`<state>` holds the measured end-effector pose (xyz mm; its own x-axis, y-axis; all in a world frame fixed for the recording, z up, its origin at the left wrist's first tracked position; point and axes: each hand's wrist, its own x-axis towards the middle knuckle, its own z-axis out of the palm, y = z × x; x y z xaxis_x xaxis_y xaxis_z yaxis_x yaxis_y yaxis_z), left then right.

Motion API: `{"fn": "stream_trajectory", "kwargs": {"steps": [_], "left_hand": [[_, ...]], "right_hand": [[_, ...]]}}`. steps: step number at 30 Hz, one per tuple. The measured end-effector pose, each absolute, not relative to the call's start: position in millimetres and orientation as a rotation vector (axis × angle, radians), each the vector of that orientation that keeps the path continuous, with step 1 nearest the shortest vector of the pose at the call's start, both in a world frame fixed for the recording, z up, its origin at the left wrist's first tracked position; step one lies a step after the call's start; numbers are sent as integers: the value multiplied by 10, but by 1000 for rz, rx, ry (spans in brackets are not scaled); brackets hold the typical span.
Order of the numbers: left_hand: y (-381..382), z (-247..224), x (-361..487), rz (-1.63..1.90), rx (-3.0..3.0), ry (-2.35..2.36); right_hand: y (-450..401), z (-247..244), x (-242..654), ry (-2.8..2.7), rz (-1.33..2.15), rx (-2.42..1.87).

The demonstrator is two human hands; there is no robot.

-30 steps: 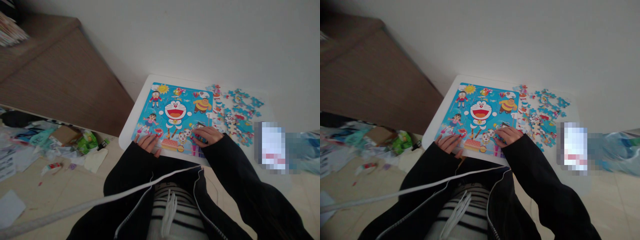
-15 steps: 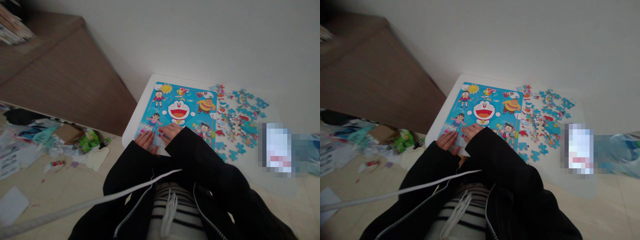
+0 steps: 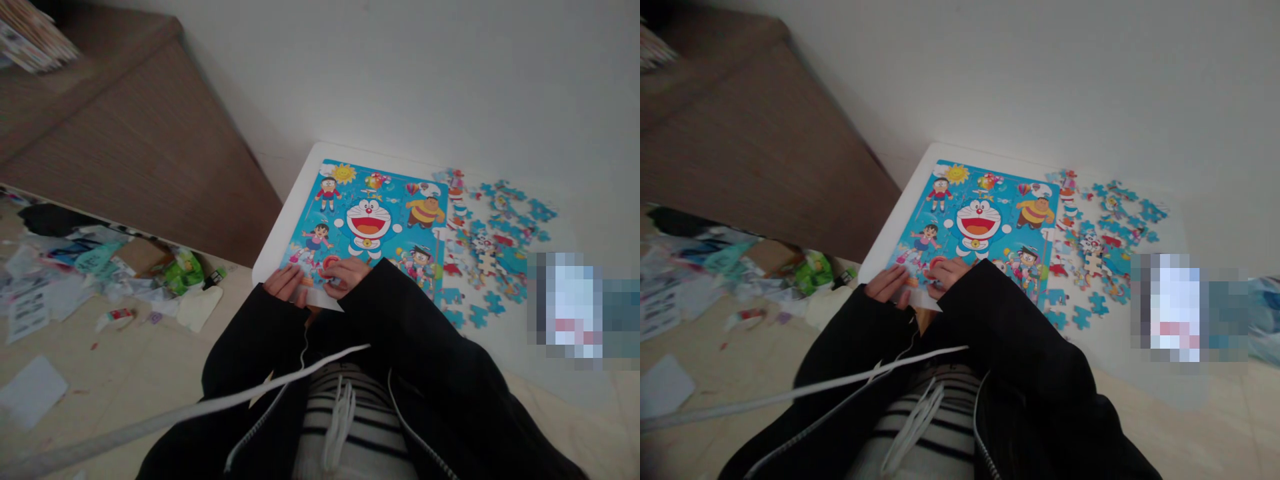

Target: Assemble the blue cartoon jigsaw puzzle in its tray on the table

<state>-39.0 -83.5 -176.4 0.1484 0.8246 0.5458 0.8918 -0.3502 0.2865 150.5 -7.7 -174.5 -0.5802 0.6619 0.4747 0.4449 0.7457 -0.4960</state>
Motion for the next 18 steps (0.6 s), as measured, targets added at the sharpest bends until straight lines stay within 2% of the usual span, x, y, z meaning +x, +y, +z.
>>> {"fn": "stream_trajectory", "kwargs": {"steps": [18], "left_hand": [[-820,-1796,-372,-914,-2342,-1614]], "right_hand": [[-92,-1622,1476,-2309,440,-875]]}}
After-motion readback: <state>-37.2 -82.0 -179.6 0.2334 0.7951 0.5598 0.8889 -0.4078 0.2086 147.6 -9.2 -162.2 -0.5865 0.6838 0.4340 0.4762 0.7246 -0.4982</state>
